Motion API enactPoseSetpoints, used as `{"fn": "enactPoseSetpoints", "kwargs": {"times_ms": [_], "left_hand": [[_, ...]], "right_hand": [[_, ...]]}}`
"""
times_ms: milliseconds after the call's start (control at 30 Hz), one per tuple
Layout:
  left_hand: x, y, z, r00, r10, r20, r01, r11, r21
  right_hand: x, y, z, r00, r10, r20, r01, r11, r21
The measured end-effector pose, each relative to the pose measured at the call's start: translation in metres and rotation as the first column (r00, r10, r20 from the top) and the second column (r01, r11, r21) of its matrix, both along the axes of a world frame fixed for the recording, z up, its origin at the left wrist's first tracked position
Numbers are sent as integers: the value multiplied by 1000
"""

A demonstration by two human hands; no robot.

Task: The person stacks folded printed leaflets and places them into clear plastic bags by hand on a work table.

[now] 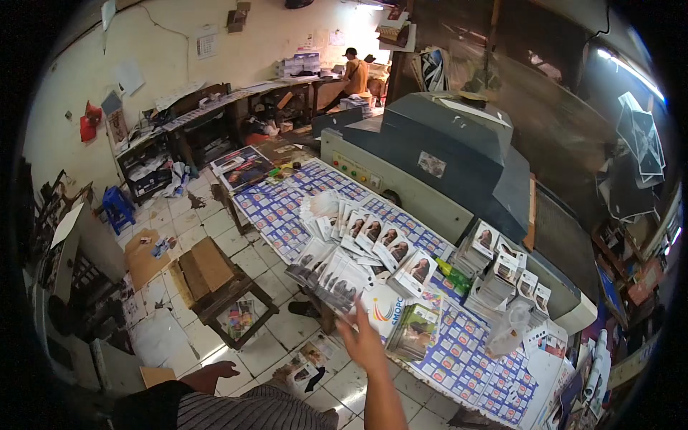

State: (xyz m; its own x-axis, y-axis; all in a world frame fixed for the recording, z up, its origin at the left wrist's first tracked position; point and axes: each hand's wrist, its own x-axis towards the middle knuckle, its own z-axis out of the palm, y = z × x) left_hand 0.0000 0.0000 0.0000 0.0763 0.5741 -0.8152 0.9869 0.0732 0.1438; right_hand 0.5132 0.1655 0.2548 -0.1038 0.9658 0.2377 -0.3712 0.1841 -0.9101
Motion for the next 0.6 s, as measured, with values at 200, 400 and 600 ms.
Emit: {"fn": "enactPoseSetpoints", "kwargs": {"times_ms": [200,400,600], "left_hand": [[-18,56,-8,944,112,311,-215,922,320],[-88,99,-8,829,298,474,-466,837,289],[-211,112,-10,41,913,407,-996,71,-59]], "right_hand": [[-70,4,308,673,-311,671,105,938,330],[-125,113,159,736,-232,636,104,967,232],[-225,122,-28,626,274,730,46,922,-385]]}}
